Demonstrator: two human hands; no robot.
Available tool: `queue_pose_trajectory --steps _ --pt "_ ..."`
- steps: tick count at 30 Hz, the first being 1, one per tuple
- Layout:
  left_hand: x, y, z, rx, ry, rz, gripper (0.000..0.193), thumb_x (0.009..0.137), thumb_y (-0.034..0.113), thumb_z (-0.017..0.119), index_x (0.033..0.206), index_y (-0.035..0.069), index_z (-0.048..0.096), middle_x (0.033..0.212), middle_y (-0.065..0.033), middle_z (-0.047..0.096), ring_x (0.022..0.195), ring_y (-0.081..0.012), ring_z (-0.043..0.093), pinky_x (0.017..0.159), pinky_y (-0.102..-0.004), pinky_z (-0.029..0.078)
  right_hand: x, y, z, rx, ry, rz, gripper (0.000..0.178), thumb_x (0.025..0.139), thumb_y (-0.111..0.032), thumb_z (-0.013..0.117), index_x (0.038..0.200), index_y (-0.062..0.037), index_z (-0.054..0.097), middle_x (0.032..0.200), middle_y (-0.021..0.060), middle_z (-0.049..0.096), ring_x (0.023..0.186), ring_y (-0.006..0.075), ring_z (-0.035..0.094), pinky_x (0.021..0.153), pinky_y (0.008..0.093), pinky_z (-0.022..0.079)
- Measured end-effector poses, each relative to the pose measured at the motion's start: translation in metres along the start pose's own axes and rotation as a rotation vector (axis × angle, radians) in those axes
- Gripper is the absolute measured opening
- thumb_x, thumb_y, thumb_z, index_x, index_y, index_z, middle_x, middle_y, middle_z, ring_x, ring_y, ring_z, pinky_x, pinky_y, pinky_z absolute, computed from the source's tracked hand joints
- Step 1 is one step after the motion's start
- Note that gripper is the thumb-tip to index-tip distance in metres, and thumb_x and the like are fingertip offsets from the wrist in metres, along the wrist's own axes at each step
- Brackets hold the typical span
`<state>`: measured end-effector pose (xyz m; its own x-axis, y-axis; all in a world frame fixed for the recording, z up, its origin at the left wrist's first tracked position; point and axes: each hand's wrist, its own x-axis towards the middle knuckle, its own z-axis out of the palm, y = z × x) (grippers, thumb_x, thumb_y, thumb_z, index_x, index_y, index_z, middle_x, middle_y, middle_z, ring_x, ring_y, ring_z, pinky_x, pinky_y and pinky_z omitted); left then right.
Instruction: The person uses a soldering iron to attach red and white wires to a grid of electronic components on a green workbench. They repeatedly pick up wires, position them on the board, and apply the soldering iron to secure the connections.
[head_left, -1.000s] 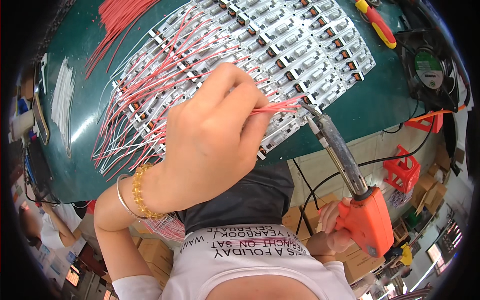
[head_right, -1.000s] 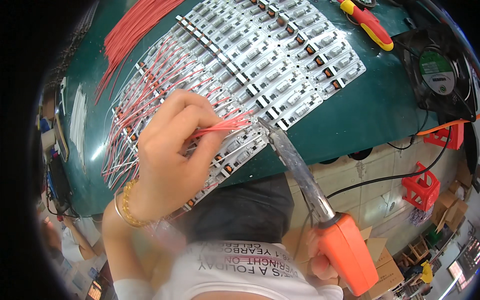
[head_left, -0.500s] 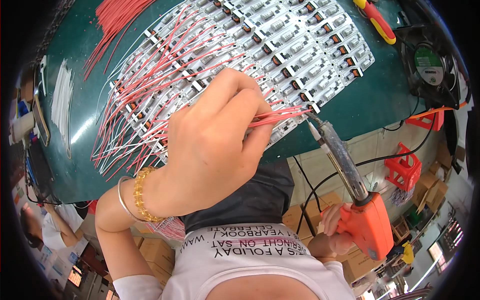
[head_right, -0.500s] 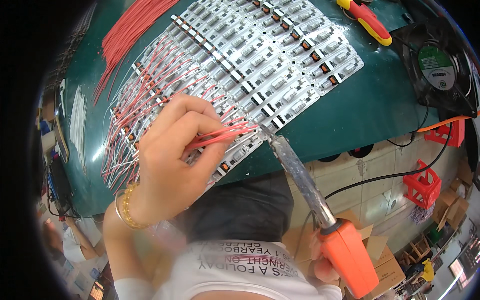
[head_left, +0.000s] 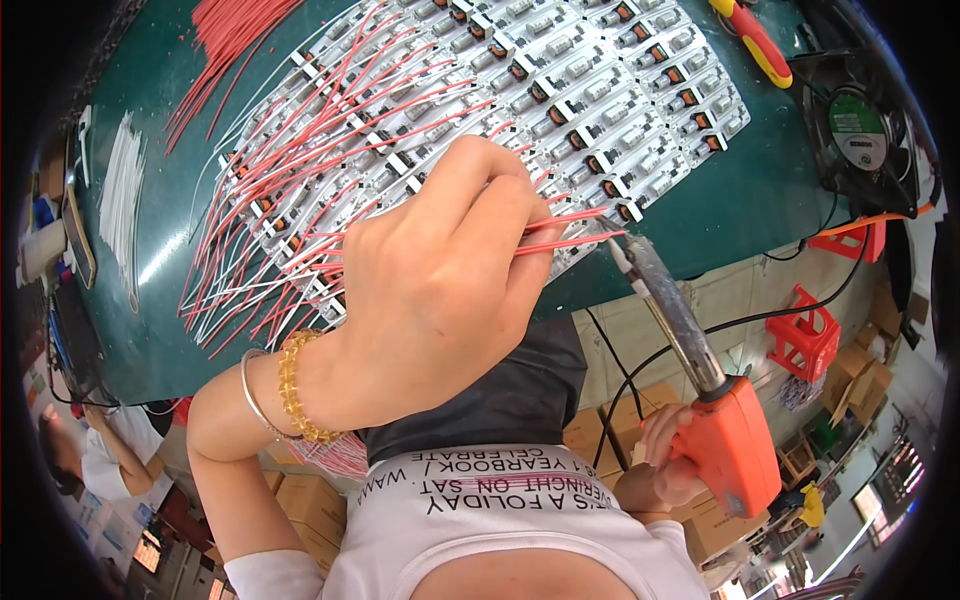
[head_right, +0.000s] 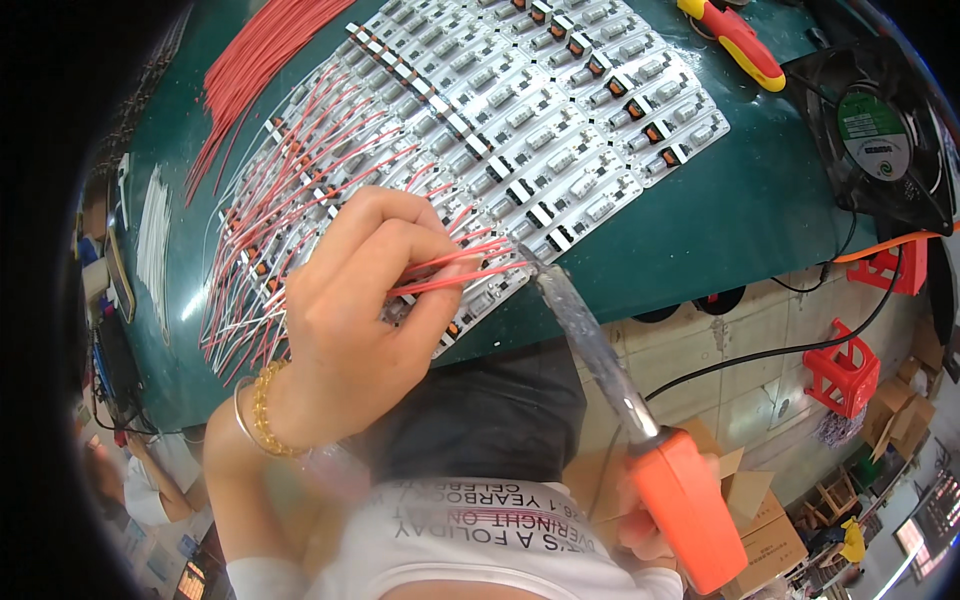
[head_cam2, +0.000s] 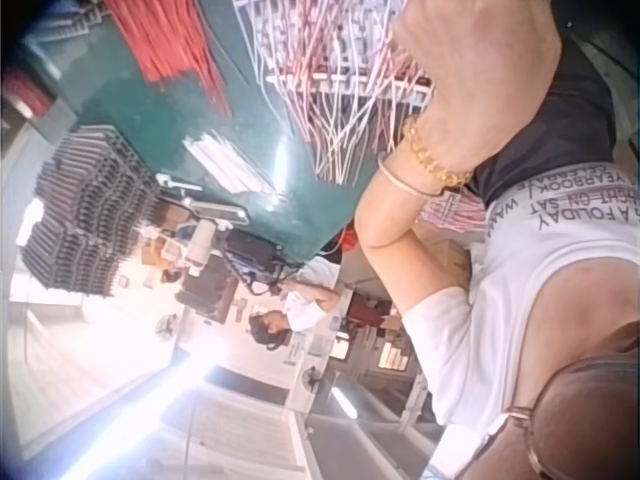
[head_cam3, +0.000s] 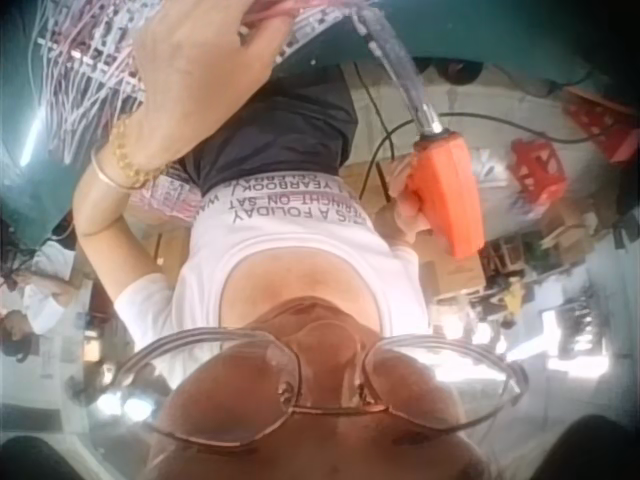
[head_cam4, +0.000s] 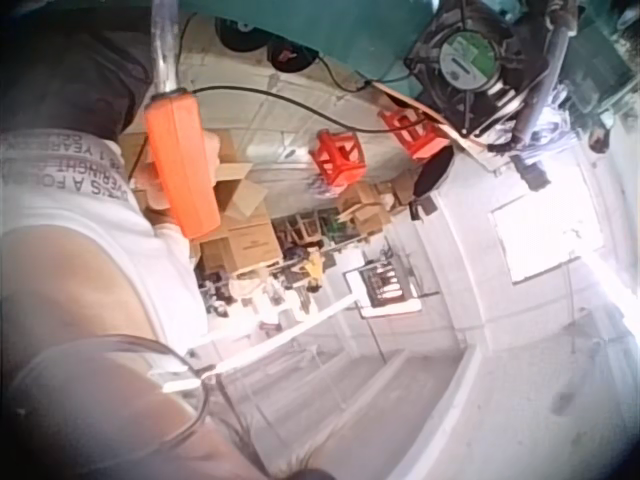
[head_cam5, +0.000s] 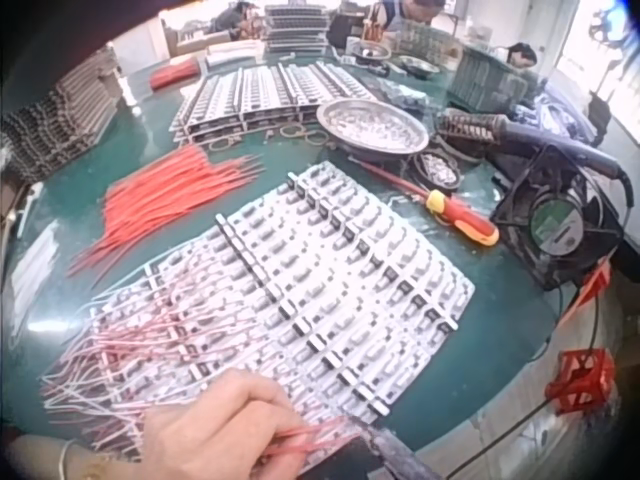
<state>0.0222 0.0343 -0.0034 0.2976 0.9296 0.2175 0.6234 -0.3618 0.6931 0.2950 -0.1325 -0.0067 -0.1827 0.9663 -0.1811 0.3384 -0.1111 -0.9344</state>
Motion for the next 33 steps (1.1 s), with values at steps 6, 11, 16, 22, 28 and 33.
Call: queue_pose_trajectory --steps 6,11,16,22,28,33 --pt "0.000 -0.004 -0.001 0.005 0.002 0.017 0.013 0.073 -0.005 0.072 0.082 0.000 0.063 0.087 -0.0093 0.061 0.062 -0.0164 0.062 0.055 -0.0263 0.050 -0.002 0.002 0.028 0.285 0.330 -0.061 0.052 0.081 -0.050 0.070 0.062 -0.0065 0.051 0.055 0.0016 0.049 0.048 0.0172 0.049 0.047 0.0305 0.039" --pt "-0.001 -0.004 0.000 0.001 0.003 0.015 0.012 0.074 -0.005 0.071 0.081 0.000 0.063 0.087 -0.0092 0.061 0.062 -0.0155 0.061 0.055 -0.0258 0.049 -0.009 0.018 0.032 0.211 0.384 -0.104 0.055 0.080 -0.057 0.069 0.065 -0.0067 0.052 0.059 0.0015 0.050 0.052 0.0174 0.049 0.051 0.0303 0.040" --pt "0.001 -0.003 0.000 -0.006 -0.014 0.008 0.012 0.074 -0.006 0.070 0.082 -0.001 0.063 0.088 -0.0096 0.061 0.064 -0.0157 0.061 0.055 -0.0258 0.050 -0.017 0.011 0.044 0.151 0.548 0.146 0.065 0.073 -0.071 0.065 0.068 -0.0070 0.055 0.067 0.0014 0.050 0.064 0.0178 0.051 0.058 0.0326 0.040" --pt "-0.001 -0.004 -0.001 -0.003 -0.020 0.006 0.012 0.074 -0.007 0.069 0.082 -0.001 0.063 0.088 -0.0095 0.061 0.065 -0.0163 0.061 0.056 -0.0258 0.050 -0.013 -0.001 0.034 -0.050 0.384 0.211 0.065 0.075 -0.074 0.058 0.071 -0.0088 0.058 0.068 0.0020 0.052 0.065 0.0196 0.052 0.058 0.0341 0.039" --pt "0.000 -0.005 -0.001 -0.011 -0.012 0.027 0.013 0.073 -0.008 0.069 0.082 -0.001 0.063 0.088 -0.0094 0.060 0.065 -0.0165 0.061 0.055 -0.0257 0.049 -0.001 0.003 0.026 0.121 0.244 -0.068 0.054 0.085 -0.057 0.061 0.065 -0.0086 0.053 0.059 0.0027 0.050 0.052 0.0209 0.048 0.052 0.0324 0.036" --pt "-0.001 -0.005 -0.002 -0.002 -0.010 0.014 0.013 0.073 -0.007 0.070 0.083 -0.001 0.063 0.087 -0.0093 0.060 0.065 -0.0165 0.060 0.055 -0.0258 0.049 0.006 0.015 0.026 0.168 0.205 -0.226 0.071 0.088 -0.056 0.059 0.117 0.0060 0.042 0.053 -0.0021 0.046 0.042 0.0117 0.043 0.047 0.0270 0.039"
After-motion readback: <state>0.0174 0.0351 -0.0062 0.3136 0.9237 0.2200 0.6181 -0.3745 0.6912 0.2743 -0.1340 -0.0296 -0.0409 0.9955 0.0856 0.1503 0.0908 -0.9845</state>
